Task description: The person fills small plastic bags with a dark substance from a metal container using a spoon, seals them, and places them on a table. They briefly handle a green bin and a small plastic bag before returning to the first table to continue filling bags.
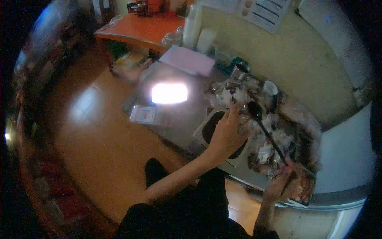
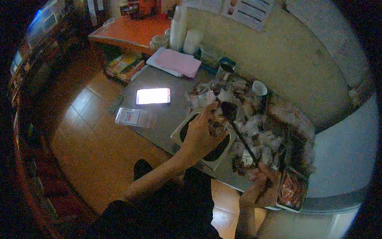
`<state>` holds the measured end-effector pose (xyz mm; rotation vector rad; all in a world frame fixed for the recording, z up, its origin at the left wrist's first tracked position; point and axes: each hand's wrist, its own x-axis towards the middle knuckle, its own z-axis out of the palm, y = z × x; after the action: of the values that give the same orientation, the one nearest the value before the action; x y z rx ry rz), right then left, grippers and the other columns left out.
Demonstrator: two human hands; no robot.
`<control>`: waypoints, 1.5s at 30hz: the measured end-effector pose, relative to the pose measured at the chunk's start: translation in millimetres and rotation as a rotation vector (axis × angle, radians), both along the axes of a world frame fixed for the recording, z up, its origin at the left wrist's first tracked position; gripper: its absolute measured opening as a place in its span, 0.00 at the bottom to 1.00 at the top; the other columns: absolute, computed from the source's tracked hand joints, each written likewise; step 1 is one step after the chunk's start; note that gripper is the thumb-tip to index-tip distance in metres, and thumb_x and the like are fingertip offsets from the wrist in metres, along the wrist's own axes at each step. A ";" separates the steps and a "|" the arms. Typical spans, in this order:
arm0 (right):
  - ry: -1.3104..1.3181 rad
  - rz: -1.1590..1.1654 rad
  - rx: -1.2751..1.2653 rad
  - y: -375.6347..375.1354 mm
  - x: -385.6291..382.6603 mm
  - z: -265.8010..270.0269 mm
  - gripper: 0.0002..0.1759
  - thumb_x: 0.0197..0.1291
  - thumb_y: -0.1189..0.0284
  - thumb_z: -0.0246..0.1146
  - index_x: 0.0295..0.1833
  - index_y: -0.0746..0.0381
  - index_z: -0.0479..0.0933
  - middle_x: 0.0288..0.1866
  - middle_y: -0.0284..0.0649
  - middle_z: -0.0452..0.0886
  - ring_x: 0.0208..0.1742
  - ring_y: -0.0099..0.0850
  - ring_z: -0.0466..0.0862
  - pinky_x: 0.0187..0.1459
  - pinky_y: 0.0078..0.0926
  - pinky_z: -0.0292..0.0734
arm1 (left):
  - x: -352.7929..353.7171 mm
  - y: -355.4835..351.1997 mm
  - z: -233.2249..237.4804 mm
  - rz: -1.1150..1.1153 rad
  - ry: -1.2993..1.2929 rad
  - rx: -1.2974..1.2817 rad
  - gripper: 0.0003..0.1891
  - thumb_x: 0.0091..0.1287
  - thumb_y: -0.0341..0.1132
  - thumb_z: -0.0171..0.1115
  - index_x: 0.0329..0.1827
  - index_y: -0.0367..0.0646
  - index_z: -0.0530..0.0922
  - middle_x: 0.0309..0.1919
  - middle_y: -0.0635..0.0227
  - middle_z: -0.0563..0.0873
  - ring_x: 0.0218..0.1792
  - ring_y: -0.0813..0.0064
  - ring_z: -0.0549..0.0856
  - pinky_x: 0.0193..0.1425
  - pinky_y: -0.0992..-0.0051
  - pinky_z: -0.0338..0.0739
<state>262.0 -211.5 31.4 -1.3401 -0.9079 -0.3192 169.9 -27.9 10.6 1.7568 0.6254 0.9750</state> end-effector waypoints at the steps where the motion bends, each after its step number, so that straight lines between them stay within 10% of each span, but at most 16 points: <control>1: -0.060 -0.067 -0.024 1.1 -0.6 -6.0 0.14 0.72 0.68 0.58 0.47 0.70 0.78 0.35 0.37 0.79 0.28 0.20 0.72 0.31 0.15 0.68 | -0.5 0.2 -0.7 0.008 0.005 0.013 0.39 0.56 0.29 0.70 0.70 0.36 0.59 0.58 0.38 0.76 0.56 0.39 0.79 0.58 0.52 0.76; 6: 0.132 -0.026 0.034 8.6 3.0 -6.9 0.15 0.73 0.67 0.57 0.49 0.69 0.79 0.31 0.33 0.75 0.30 0.18 0.70 0.32 0.13 0.65 | -2.9 2.2 -1.8 0.054 0.017 0.048 0.40 0.55 0.28 0.71 0.70 0.38 0.60 0.54 0.41 0.78 0.53 0.39 0.80 0.55 0.53 0.77; 9: 0.185 -0.128 -0.030 16.3 20.7 -10.5 0.16 0.73 0.66 0.57 0.52 0.69 0.78 0.32 0.31 0.75 0.32 0.15 0.71 0.33 0.11 0.64 | -6.0 3.3 -8.1 0.154 -0.044 0.117 0.37 0.52 0.33 0.77 0.66 0.48 0.69 0.43 0.57 0.85 0.35 0.59 0.88 0.41 0.64 0.83; 13: 0.815 0.237 0.250 13.5 46.3 -23.3 0.13 0.70 0.72 0.60 0.54 0.69 0.79 0.48 0.37 0.83 0.39 0.22 0.79 0.42 0.17 0.79 | -20.8 16.3 -10.3 0.049 -0.051 0.099 0.36 0.52 0.33 0.77 0.66 0.48 0.71 0.45 0.56 0.84 0.37 0.66 0.87 0.43 0.68 0.82; 15: 0.856 0.159 0.289 21.4 44.4 -34.2 0.16 0.72 0.67 0.59 0.55 0.68 0.79 0.38 0.33 0.80 0.35 0.17 0.75 0.36 0.14 0.71 | -29.7 30.8 -21.7 -0.063 -0.077 0.045 0.34 0.55 0.30 0.75 0.67 0.45 0.70 0.46 0.57 0.83 0.32 0.72 0.85 0.40 0.72 0.81; 21: 0.872 0.079 -0.148 32.6 13.8 -63.4 0.20 0.70 0.66 0.60 0.60 0.69 0.77 0.46 0.40 0.79 0.46 0.26 0.78 0.46 0.22 0.77 | -50.1 70.9 -21.0 -0.447 -0.107 -0.255 0.33 0.57 0.24 0.74 0.68 0.45 0.72 0.51 0.70 0.81 0.52 0.75 0.81 0.59 0.71 0.79; 28: -0.198 0.090 -0.560 65.0 -26.1 -15.2 0.22 0.61 0.61 0.67 0.58 0.58 0.80 0.49 0.44 0.80 0.56 0.40 0.78 0.63 0.41 0.67 | -52.8 57.0 -12.0 -0.517 -0.103 -0.249 0.28 0.57 0.25 0.75 0.60 0.44 0.74 0.50 0.70 0.80 0.51 0.77 0.81 0.54 0.73 0.80; 37: -0.091 0.031 -0.244 89.1 -25.8 -8.1 0.09 0.59 0.72 0.69 0.44 0.61 0.81 0.35 0.36 0.84 0.35 0.29 0.82 0.40 0.28 0.77 | -50.3 21.8 5.0 -0.312 -0.302 -0.206 0.16 0.62 0.26 0.71 0.51 0.37 0.76 0.42 0.66 0.84 0.43 0.76 0.85 0.46 0.74 0.82; 45: -0.087 0.188 -0.418 79.2 -11.0 -0.7 0.05 0.58 0.75 0.68 0.38 0.61 0.78 0.36 0.37 0.82 0.39 0.32 0.80 0.43 0.28 0.74 | -47.4 6.6 5.8 -0.071 -0.249 -0.239 0.03 0.62 0.25 0.69 0.36 0.35 0.84 0.34 0.63 0.87 0.35 0.76 0.86 0.40 0.76 0.82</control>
<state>251.1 -132.3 30.7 -1.6146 -1.2109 -0.0406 122.6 -21.2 16.4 1.4121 0.4944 1.0064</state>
